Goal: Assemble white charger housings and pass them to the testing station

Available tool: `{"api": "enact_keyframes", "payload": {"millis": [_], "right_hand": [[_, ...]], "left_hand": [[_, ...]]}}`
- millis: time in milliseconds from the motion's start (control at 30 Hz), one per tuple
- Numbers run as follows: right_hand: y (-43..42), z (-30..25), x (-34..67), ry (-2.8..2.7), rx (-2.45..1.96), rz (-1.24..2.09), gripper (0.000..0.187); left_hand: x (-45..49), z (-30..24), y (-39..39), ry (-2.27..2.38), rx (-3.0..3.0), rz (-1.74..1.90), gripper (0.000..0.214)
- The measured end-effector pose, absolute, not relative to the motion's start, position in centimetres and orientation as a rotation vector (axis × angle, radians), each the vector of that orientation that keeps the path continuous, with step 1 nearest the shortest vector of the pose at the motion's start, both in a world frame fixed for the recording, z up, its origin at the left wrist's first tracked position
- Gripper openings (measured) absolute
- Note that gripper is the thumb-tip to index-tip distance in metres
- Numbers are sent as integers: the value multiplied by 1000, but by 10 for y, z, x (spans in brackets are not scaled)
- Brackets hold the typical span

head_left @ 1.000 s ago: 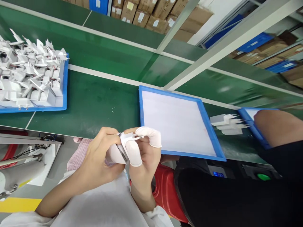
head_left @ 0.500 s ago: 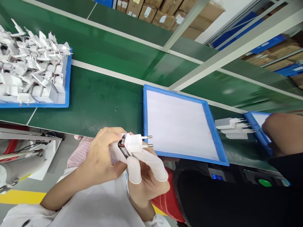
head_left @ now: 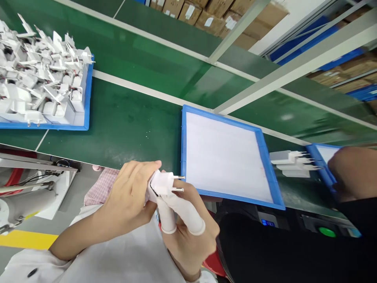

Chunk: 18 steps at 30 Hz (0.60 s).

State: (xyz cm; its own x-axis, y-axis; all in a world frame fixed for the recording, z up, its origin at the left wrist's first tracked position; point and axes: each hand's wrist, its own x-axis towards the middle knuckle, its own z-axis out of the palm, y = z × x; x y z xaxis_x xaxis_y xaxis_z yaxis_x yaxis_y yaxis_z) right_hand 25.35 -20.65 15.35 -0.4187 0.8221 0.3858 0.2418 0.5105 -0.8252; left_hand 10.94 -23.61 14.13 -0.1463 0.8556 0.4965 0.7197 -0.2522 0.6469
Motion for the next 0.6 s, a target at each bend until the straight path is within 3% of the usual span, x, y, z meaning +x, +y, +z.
{"api": "enact_keyframes", "payload": {"millis": [200, 333, 500, 600], "right_hand": [[-177, 136, 232, -2052, -720, 807, 23], [-146, 89, 215, -2116, -721, 763, 19], [-121, 54, 209, -2291, -579, 883, 20], [-118, 56, 211, -2327, -544, 950, 17]], "left_hand": [[103, 112, -219, 1876, 1921, 1503, 69], [77, 73, -206, 1760, 1812, 1286, 75], [28, 60, -202, 1404, 1411, 1074, 43], [13, 70, -197, 1276, 1022, 944, 35]]}}
